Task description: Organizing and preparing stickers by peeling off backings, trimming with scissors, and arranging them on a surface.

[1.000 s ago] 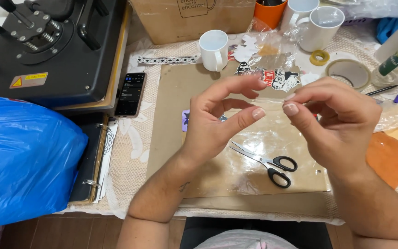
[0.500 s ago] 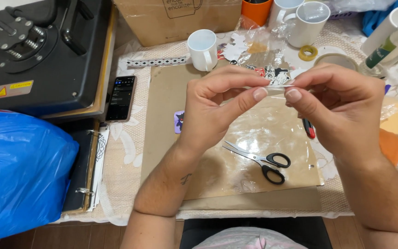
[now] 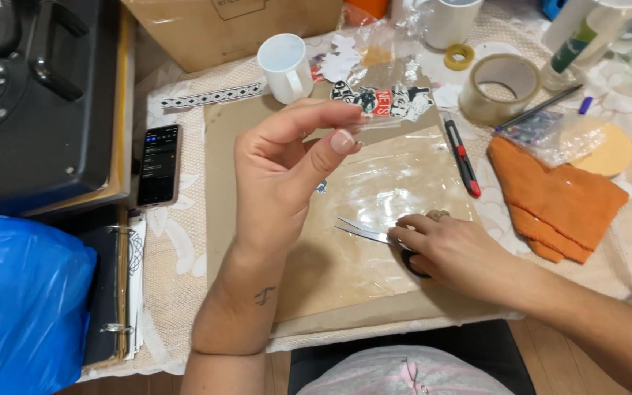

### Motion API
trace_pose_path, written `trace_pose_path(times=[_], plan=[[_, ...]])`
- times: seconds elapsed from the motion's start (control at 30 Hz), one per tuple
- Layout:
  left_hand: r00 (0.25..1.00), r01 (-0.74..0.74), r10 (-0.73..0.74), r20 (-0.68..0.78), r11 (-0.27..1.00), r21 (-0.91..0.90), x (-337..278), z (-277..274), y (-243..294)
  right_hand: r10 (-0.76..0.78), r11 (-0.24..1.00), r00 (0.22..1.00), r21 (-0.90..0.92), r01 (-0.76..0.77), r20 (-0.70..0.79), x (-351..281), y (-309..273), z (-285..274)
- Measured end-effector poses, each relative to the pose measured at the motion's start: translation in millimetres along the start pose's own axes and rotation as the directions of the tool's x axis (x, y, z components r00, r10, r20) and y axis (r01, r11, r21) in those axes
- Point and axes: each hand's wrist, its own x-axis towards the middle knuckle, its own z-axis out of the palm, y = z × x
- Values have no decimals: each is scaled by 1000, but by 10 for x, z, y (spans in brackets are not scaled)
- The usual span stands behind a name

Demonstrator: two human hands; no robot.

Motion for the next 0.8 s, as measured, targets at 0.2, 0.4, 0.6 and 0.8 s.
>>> trace_pose_path(times=[0.2,0.4,0.6,0.8], plan=[[993,81,-77,87,996,-34,-70,66,66,49,997,997,58,-52,60,40,-13,-10],[992,122,-119,40,988,-93,-74,139,-48,275,834,957,518,-190,-91,-126,35,-283],[976,214,-214,28,942,-257,-97,279,-209,308,741,694,621,255,-651,-117,-150,-427],[949,312,-306,72,895,-317,-137,344,-292,290,785,688,577,226,-665,88,-348,-657]])
